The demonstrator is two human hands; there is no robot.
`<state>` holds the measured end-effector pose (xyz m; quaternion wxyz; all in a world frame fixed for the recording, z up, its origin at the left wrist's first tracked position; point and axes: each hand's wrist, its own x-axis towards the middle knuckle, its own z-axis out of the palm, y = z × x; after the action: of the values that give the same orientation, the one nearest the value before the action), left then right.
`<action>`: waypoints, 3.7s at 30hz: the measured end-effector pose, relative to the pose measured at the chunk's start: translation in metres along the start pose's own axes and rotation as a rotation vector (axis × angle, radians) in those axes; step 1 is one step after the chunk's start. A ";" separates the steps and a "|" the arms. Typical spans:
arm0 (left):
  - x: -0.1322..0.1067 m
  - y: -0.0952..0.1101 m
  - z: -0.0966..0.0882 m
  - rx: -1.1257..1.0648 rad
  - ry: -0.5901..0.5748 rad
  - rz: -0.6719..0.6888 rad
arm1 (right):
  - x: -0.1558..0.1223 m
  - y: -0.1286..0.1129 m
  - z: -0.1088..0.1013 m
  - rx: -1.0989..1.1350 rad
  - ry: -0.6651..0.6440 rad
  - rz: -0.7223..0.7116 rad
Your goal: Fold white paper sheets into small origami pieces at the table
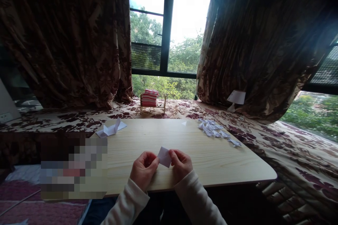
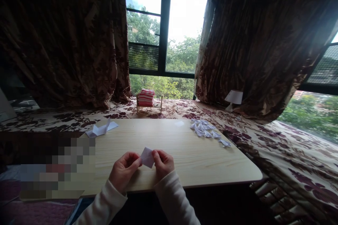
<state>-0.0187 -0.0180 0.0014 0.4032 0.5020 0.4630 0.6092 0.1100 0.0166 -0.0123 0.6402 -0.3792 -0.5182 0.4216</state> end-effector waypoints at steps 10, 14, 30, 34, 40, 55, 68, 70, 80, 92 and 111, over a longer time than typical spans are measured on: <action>-0.001 0.000 -0.001 -0.038 0.034 -0.021 | 0.000 0.000 -0.002 -0.004 0.005 0.004; -0.001 0.002 -0.001 -0.089 0.054 -0.035 | 0.001 0.000 -0.003 -0.001 -0.021 0.022; -0.006 0.005 -0.001 0.046 0.052 0.045 | 0.001 0.004 -0.006 -0.065 -0.126 0.013; -0.007 0.007 -0.001 0.042 0.055 0.033 | 0.001 0.002 -0.006 -0.079 -0.138 0.000; -0.006 0.002 0.000 0.048 0.047 0.051 | 0.000 -0.001 -0.005 -0.094 -0.169 -0.011; -0.009 0.019 0.006 0.138 -0.112 0.058 | -0.005 -0.011 -0.005 -0.092 -0.270 -0.101; -0.010 0.015 0.005 0.303 -0.178 0.238 | -0.003 -0.010 -0.001 -0.132 -0.301 -0.133; -0.011 0.016 0.006 0.315 -0.185 0.239 | -0.004 -0.013 -0.001 -0.144 -0.294 -0.132; -0.010 0.013 0.005 0.384 -0.238 0.296 | -0.009 -0.032 -0.003 -0.273 -0.307 -0.253; -0.013 0.017 0.007 0.372 -0.204 0.265 | -0.005 -0.010 0.001 -0.208 -0.234 -0.109; -0.002 0.010 0.015 0.097 0.019 0.060 | -0.006 -0.007 -0.002 -0.242 -0.272 -0.125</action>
<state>-0.0043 -0.0197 0.0119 0.3554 0.5287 0.4807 0.6026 0.1119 0.0081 -0.0081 0.5387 -0.3600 -0.6695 0.3632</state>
